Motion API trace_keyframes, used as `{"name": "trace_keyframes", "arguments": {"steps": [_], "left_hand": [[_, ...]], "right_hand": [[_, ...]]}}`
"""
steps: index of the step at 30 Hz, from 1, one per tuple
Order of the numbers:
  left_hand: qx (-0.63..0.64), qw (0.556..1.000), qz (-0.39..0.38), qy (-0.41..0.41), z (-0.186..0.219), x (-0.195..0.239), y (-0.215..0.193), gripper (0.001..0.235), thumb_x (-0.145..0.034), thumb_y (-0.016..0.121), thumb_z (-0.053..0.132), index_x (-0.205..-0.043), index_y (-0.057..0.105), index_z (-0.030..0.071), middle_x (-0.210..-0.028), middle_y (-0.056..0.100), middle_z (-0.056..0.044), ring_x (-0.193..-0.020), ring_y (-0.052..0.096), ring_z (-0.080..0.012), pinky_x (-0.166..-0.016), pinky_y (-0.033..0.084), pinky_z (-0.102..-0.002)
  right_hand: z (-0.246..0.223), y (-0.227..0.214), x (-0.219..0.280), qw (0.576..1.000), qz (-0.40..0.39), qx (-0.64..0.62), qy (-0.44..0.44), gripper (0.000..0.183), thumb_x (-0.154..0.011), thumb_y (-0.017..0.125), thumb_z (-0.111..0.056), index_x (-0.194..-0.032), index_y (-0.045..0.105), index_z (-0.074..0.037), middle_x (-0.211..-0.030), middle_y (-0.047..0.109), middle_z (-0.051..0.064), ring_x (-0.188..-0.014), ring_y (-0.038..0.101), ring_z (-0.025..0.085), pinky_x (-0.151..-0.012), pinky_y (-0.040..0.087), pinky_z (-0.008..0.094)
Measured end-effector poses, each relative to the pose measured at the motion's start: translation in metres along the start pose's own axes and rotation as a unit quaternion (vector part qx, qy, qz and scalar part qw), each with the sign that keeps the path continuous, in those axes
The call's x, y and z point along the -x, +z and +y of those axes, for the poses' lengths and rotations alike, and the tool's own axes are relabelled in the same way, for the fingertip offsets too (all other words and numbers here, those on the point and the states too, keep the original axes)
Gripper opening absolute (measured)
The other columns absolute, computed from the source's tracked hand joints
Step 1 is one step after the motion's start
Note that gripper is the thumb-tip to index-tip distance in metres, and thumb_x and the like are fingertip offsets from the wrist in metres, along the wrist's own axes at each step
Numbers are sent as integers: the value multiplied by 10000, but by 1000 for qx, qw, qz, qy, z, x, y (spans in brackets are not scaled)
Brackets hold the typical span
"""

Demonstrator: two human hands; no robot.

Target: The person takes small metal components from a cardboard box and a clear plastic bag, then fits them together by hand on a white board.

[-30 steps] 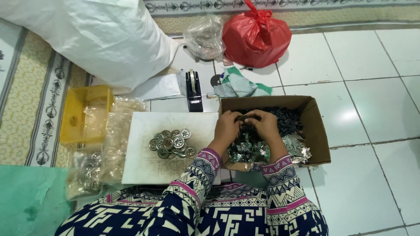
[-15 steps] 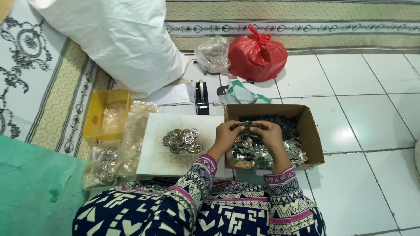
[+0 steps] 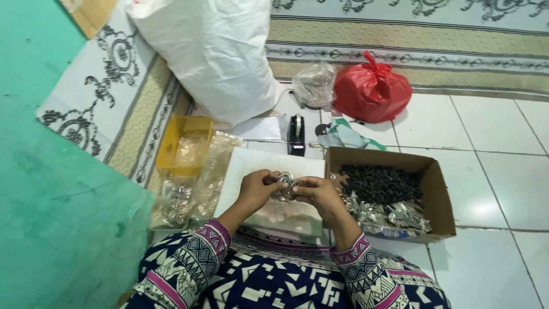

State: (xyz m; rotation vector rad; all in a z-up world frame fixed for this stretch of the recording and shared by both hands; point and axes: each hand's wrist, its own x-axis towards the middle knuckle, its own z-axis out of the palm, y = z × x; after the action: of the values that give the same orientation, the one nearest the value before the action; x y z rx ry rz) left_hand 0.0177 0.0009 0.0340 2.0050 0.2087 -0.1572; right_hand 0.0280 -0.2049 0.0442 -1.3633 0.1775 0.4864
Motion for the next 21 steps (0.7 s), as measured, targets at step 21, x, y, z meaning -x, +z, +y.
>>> {"name": "trace_keyframes", "arguments": {"steps": [21], "left_hand": [[12, 1000, 16, -5, -75, -42, -8, 376, -810, 845, 355, -1046, 773, 72, -914, 740, -152, -941, 729, -316, -796, 571, -397]], "right_hand": [[25, 40, -51, 961, 60, 258, -85, 325, -816, 831, -44, -1136, 775, -31, -1024, 776, 199, -1026, 736, 348, -878, 603, 445]]}}
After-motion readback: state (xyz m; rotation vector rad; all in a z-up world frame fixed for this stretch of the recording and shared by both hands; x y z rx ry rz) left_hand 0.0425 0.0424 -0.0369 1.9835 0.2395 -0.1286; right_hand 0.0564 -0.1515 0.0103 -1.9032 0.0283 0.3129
